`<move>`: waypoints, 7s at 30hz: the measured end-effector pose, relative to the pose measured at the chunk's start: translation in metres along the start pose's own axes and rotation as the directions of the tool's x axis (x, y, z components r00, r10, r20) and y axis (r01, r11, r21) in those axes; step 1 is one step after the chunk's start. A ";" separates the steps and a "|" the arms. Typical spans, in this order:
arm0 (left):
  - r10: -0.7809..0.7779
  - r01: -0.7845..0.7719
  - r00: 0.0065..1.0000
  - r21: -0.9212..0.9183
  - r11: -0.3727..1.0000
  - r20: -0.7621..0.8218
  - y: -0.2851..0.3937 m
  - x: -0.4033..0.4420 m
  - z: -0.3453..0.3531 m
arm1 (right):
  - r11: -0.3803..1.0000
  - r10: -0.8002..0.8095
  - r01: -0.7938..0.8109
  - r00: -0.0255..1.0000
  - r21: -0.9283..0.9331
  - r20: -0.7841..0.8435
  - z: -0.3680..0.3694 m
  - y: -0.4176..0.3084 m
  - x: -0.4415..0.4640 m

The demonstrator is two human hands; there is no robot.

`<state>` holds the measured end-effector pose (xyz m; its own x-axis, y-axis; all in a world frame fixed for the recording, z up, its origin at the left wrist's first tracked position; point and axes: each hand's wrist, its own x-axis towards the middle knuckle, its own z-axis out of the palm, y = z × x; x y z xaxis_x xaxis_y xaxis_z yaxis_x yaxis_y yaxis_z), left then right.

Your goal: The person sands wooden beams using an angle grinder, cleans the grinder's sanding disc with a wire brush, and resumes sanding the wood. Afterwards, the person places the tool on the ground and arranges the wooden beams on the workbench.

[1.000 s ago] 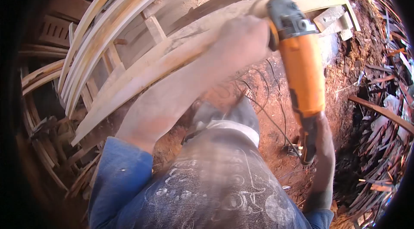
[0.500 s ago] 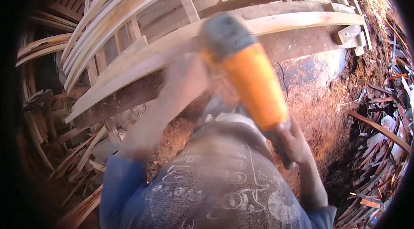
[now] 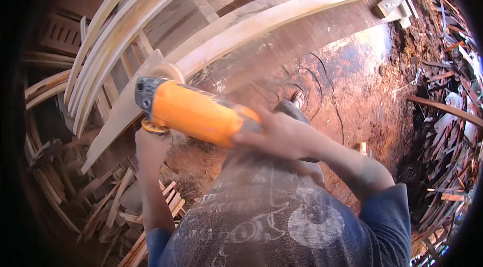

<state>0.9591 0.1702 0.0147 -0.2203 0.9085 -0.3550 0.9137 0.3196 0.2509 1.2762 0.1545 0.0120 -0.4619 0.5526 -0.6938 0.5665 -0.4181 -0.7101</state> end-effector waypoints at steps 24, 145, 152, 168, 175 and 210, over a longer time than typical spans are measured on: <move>0.825 -0.835 0.542 -0.011 0.550 0.163 0.451 0.082 0.129 | 0.606 0.407 0.200 0.754 0.770 -0.516 -0.159 0.243 -0.173; -0.715 0.479 0.699 -0.760 0.438 0.028 -0.314 -0.248 0.030 | -0.009 -0.792 0.439 0.545 -0.898 0.275 0.196 -0.172 0.267; -0.658 0.633 0.728 -0.558 0.536 0.192 -0.337 -0.199 -0.007 | 0.693 -0.398 0.540 0.839 -0.478 0.370 0.233 -0.069 0.175; -0.501 -0.268 0.812 0.954 0.138 0.300 -0.392 0.132 -0.110 | 0.933 -0.357 0.290 0.822 0.214 0.444 0.368 -0.077 0.305; 0.279 -0.319 0.947 0.575 0.753 0.160 -0.342 0.119 -0.055 | 0.828 -0.310 -0.112 0.725 0.549 0.615 0.359 -0.077 0.307; -0.925 0.138 0.379 -0.990 0.010 0.043 -0.292 0.095 0.046 | 0.505 -0.686 0.577 0.720 -0.642 0.108 0.128 -0.205 0.306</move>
<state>0.6872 0.1512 -0.1335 -0.9133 0.0367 -0.4055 -0.3594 0.3956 0.8452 0.9316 0.3167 -0.0699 -0.7949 0.6062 -0.0255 0.4572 0.5709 -0.6819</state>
